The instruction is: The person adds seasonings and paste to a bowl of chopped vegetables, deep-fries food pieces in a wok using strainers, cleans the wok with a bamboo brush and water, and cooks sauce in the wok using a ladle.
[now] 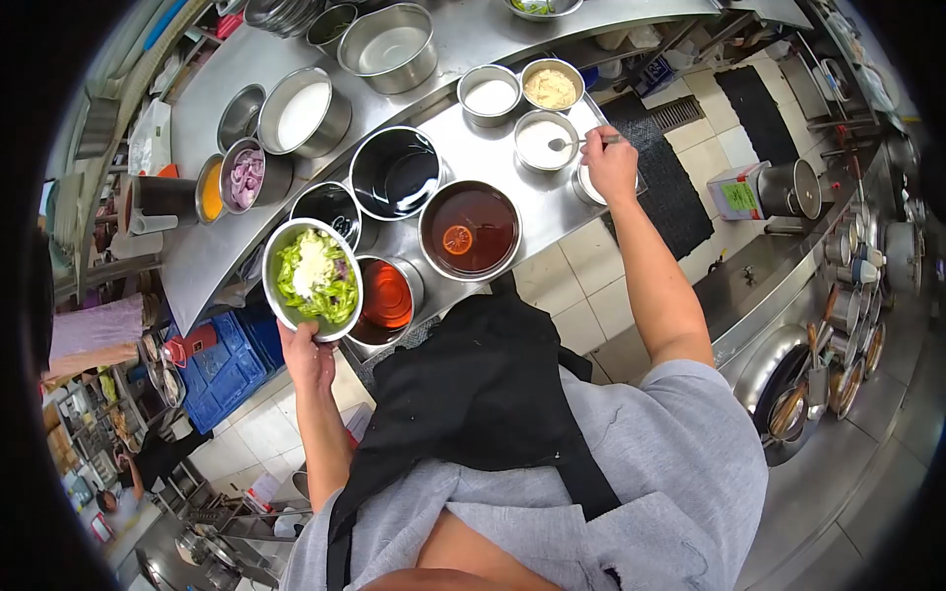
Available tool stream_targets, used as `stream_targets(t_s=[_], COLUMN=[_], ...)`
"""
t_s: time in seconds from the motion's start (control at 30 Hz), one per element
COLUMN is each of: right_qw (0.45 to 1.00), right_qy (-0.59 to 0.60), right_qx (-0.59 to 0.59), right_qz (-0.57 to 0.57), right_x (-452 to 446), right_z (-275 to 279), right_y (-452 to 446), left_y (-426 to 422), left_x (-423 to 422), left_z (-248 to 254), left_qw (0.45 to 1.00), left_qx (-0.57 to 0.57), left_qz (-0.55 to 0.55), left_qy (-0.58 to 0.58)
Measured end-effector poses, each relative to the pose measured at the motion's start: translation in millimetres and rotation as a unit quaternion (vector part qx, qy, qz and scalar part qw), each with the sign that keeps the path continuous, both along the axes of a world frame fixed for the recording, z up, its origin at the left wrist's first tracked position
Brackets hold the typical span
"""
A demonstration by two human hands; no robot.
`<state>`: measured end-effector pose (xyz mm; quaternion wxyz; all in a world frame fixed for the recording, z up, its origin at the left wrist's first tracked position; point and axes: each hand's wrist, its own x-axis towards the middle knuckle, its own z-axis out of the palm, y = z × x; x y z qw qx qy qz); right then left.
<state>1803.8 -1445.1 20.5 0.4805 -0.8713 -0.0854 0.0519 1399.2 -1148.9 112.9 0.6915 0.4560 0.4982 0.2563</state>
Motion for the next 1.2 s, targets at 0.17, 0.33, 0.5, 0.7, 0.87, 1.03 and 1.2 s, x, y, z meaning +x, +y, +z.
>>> stream_targets(t_s=[0.17,0.33,0.5,0.7,0.87,1.03,1.2], right_qw=[0.989,0.955,0.935,0.932,0.938,0.962,0.953], right_qy=[0.089,0.168,0.194,0.194,0.171,0.086,0.07], right_qx=[0.108,0.229,0.277,0.286,0.283,0.259,0.286], right_qz=[-0.04,-0.084,-0.109,-0.108,-0.107,-0.028,0.072], right_x=[11,10,11,6,3,-13,-36], right_z=[-26,-38,-52,-54,-39,34,89], right_y=[-6,-15,-26,-22,-24,-32,1], left_y=[3,-3,-8,-16,-24,-22,-32], left_x=[-1,24,67,117,139,162,187], left_z=[-4,2,-3,-24,-25,-46,-42], left_qw=[1.0,1.0,0.996,0.987,0.983,0.97,0.962], left_qx=[0.003,0.003,-0.001,0.001,-0.004,0.062,0.045], left_qz=[0.01,-0.017,-0.078,-0.16,-0.179,-0.228,-0.262], left_qy=[-0.004,0.017,0.031,0.022,0.03,0.051,0.067])
